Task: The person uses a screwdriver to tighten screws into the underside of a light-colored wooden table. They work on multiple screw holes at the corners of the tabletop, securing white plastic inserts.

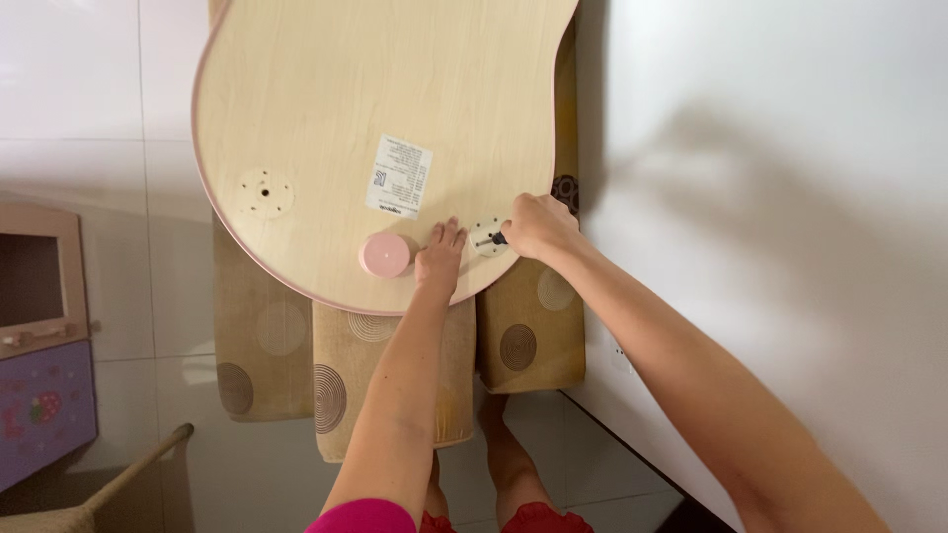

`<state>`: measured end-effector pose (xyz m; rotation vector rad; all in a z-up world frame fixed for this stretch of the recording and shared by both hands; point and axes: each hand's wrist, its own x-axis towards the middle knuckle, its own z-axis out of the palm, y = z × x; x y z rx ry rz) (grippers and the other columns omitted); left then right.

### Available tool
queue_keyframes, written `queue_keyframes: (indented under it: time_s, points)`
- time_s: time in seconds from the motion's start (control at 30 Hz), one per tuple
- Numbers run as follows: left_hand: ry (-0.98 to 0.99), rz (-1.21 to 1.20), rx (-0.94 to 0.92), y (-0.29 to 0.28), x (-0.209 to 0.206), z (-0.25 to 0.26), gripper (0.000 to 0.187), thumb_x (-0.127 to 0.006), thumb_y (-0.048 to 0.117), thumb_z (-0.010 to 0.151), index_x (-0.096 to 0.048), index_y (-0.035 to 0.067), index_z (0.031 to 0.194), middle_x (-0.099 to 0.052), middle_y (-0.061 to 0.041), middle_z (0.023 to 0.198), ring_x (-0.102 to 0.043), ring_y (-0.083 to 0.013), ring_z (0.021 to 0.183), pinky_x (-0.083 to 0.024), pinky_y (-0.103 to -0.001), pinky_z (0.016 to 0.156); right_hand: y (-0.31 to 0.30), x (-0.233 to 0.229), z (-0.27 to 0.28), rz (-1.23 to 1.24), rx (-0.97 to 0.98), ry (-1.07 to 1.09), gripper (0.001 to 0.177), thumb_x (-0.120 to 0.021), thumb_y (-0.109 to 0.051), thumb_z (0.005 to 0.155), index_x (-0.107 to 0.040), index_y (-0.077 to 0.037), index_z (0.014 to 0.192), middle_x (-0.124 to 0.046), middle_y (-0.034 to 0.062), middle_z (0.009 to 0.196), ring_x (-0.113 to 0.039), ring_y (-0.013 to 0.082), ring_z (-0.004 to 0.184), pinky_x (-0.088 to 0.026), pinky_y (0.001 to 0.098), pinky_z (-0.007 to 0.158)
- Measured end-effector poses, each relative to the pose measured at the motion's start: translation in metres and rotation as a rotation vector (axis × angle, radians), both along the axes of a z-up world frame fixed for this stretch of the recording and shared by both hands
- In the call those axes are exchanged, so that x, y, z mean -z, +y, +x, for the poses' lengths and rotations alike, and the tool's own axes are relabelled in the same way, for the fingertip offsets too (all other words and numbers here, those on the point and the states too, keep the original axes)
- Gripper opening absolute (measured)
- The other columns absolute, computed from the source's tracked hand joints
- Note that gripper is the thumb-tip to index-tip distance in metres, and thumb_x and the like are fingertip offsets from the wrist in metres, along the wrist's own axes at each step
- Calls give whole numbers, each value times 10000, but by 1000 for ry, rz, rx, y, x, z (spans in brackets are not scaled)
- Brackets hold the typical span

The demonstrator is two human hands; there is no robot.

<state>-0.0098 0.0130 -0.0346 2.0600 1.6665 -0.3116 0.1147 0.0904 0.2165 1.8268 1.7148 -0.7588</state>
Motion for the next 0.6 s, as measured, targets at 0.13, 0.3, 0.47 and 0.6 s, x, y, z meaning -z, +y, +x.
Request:
queue_keyframes:
  time_s: [0.13,0.3,0.47,0.6]
  points:
    - [-11,-1,-14,-19,6,-4,687,-594,88,971,-309,209,1584,-185,-53,1692,-256,-269,1534,-550,-431,988,-5,11,-6,27,81,-4,327,-626,-332,1005,-707,-24,933,-736,132,886,-715,232,787,-571,368,642]
    - [-131,-79,-52,-57,-51,-22,783,-705,115,887,-311,163,1561,-225,-138,1654,-289,-320,1490,-486,-500,1050,-9,14,-21,32,-50,16,291,-653,-293,981,-718,-29,878,-735,94,810,-727,217,720,-568,366,591]
    - [-348,-78,-134,-119,-137,-59,665,-769,186,852,-465,155,1442,-343,-95,1609,-326,-299,1493,-444,-502,1102,-38,11,-14,105,-400,-119,192,-669,-156,935,-694,-72,765,-669,55,688,-646,191,619,-458,359,514]
    - [-427,-13,-216,-135,-185,-113,600,-767,219,847,-536,158,1398,-413,-95,1570,-394,-297,1455,-461,-488,1087,-56,-17,-20,266,-593,-197,174,-727,-205,882,-691,-92,755,-695,43,680,-670,170,635,-494,344,525]
